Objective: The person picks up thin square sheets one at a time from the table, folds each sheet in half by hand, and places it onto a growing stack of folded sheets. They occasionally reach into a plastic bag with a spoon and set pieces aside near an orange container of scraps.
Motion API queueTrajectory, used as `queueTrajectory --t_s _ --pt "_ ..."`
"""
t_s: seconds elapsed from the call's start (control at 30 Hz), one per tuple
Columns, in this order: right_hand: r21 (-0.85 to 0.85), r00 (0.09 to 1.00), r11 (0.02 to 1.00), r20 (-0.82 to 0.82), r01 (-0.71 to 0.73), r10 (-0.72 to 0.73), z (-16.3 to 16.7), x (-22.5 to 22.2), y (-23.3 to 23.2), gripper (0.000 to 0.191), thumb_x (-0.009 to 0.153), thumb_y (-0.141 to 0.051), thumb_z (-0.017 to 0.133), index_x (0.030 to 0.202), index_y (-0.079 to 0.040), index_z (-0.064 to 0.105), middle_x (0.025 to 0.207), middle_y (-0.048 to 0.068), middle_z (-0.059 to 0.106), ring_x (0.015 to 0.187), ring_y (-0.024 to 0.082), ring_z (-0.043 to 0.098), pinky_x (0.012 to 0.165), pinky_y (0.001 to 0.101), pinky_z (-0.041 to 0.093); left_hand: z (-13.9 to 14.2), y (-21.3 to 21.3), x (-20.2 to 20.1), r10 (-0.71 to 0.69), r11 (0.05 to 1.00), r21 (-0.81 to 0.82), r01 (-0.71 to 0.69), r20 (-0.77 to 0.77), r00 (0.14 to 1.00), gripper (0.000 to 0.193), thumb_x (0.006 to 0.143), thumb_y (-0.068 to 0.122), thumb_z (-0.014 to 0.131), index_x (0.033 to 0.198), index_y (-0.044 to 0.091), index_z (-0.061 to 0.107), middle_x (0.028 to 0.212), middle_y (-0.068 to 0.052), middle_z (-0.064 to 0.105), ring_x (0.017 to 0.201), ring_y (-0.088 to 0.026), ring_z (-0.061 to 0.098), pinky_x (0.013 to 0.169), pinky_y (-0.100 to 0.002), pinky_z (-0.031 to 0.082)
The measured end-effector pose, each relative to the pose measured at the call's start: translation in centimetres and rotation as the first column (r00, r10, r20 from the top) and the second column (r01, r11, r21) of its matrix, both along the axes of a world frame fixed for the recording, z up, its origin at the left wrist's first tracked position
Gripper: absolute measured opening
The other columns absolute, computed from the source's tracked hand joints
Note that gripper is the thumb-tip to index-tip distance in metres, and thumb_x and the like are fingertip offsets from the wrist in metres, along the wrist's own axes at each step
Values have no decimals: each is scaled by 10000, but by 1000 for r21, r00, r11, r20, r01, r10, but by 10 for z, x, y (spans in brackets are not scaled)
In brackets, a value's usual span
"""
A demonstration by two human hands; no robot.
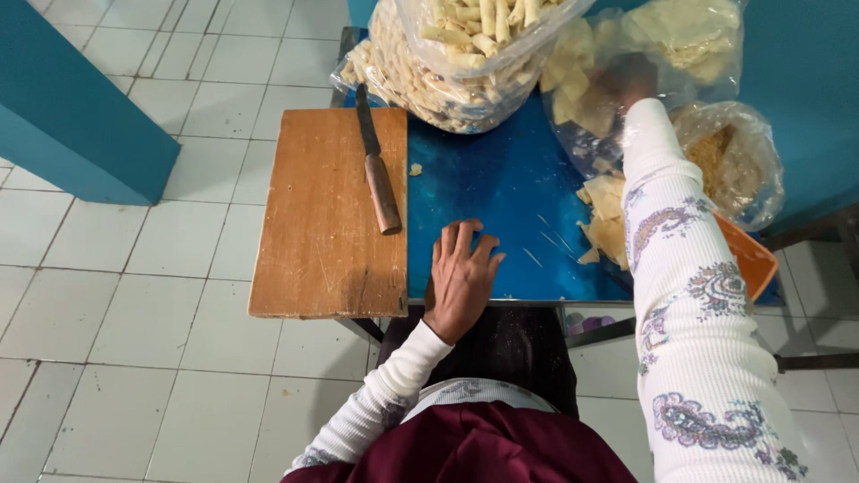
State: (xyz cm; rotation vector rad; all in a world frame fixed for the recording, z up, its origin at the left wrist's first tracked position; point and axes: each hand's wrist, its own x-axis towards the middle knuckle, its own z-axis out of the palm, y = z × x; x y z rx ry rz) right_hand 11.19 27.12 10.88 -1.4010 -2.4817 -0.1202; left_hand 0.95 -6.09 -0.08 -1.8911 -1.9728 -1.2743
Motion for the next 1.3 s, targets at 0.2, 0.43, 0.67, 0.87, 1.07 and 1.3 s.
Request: queueTrajectory --t_s 0.2,0.43,0.67,0.87,1.07,1.3 --pt "-27 991 997 108 -74 76 13 -17 -36 323 867 -383 675 995 -108 788 1070 176 734 975 400 675 824 517 521 -2 2 -1 8 1000 -12 -8 38 999 233 858 178 773 1039 56 692 1236 -144 567 1209 -351 512 961 -493 436" --pt "-382 756 924 -602 10 -257 20 11 -20 330 979 -284 769 983 44 734 938 199 737 792 258 694 647 424 512 -9 3 -2 19 1000 10 -19 13 1000 206 887 189 754 1038 61 699 1245 -134 568 1223 -347 511 986 -502 428" --pt "-360 717 910 -688 -204 -112 -2 88 -64 165 935 -68 630 1094 -28 628 854 45 729 685 105 715 564 306 555 1 -1 -7 -33 996 81 24 109 994 190 891 151 734 1052 56 701 1189 -127 608 1158 -354 545 938 -472 453" --pt "-174 832 964 -550 -202 75 17 128 -177 172 993 -52 657 1157 -3 675 863 92 747 749 141 731 674 294 556 18 -5 8 -229 916 -40 399 765 602 224 989 188 635 1152 39 673 1105 -99 720 934 -202 711 813 -338 580" --pt "208 728 872 -484 -443 486 -43 77 -273 322 906 70 626 1188 -68 700 1202 95 714 1041 264 714 781 324 572 -1 5 11 -392 840 427 335 904 -169 231 1066 151 577 1206 -18 650 1144 -118 731 1039 -176 702 992 -329 551" --pt "167 727 901 -541 -399 423 -47 64 -283 272 948 19 681 1196 -88 711 1189 30 721 1016 273 683 884 381 535 -31 0 3 -379 852 444 276 889 -258 90 1056 92 616 1100 14 612 1142 -91 718 1047 -170 697 973 -347 545"
